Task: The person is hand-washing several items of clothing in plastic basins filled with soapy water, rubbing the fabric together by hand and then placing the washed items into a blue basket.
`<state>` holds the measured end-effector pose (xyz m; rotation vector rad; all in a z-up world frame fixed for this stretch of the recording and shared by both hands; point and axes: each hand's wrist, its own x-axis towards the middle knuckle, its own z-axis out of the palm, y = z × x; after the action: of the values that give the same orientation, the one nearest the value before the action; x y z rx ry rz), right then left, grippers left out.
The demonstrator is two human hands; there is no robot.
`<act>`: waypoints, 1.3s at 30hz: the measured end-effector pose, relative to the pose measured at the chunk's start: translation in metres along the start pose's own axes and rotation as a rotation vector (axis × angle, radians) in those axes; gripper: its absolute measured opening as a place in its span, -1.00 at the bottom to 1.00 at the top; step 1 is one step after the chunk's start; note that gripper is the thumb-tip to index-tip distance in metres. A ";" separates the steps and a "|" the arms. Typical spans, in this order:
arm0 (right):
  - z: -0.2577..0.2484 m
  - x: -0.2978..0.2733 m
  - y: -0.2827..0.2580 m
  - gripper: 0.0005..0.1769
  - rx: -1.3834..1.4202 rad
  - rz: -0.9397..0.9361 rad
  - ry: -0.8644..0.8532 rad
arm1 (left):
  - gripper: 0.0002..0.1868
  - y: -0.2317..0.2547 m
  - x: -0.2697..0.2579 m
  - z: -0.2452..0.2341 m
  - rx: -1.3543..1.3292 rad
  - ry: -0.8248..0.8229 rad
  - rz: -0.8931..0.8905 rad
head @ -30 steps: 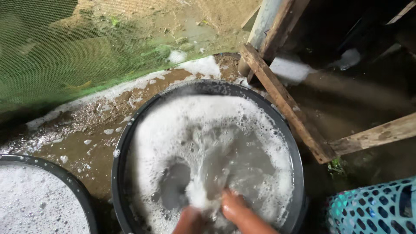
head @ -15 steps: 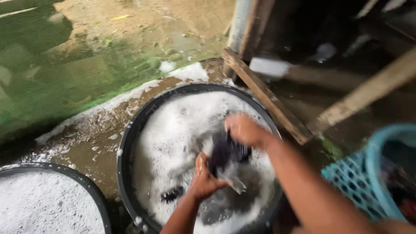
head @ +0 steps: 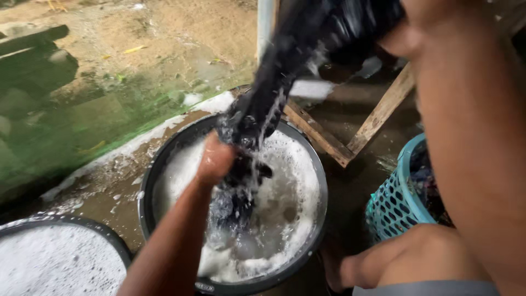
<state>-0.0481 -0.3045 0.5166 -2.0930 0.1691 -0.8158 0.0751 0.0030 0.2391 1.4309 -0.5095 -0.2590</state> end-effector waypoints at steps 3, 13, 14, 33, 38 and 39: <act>0.006 -0.015 0.044 -0.73 -0.164 0.196 -0.081 | -0.63 0.054 0.005 -0.011 0.142 -0.011 0.110; 0.189 -0.167 0.143 0.45 -0.255 0.232 -0.678 | -0.37 0.121 -0.016 0.013 0.441 -0.092 0.056; 0.203 -0.172 0.145 0.32 -0.071 0.176 -0.676 | -0.40 0.117 -0.019 0.016 0.491 -0.132 0.075; 0.159 -0.106 0.031 -0.02 -0.253 -0.044 -0.706 | -0.74 0.144 -0.014 -0.047 1.062 -0.102 0.051; 0.159 -0.109 0.044 -0.50 -0.678 0.125 -0.672 | -0.83 0.165 -0.014 -0.031 1.064 0.083 0.369; 0.159 -0.108 0.053 -0.57 -0.681 0.190 -0.684 | -0.85 0.165 -0.014 -0.029 1.054 0.121 0.423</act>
<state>-0.0269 -0.1872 0.3566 -2.8084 0.2919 0.1391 0.0559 0.0576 0.3970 2.2700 -0.8958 0.5193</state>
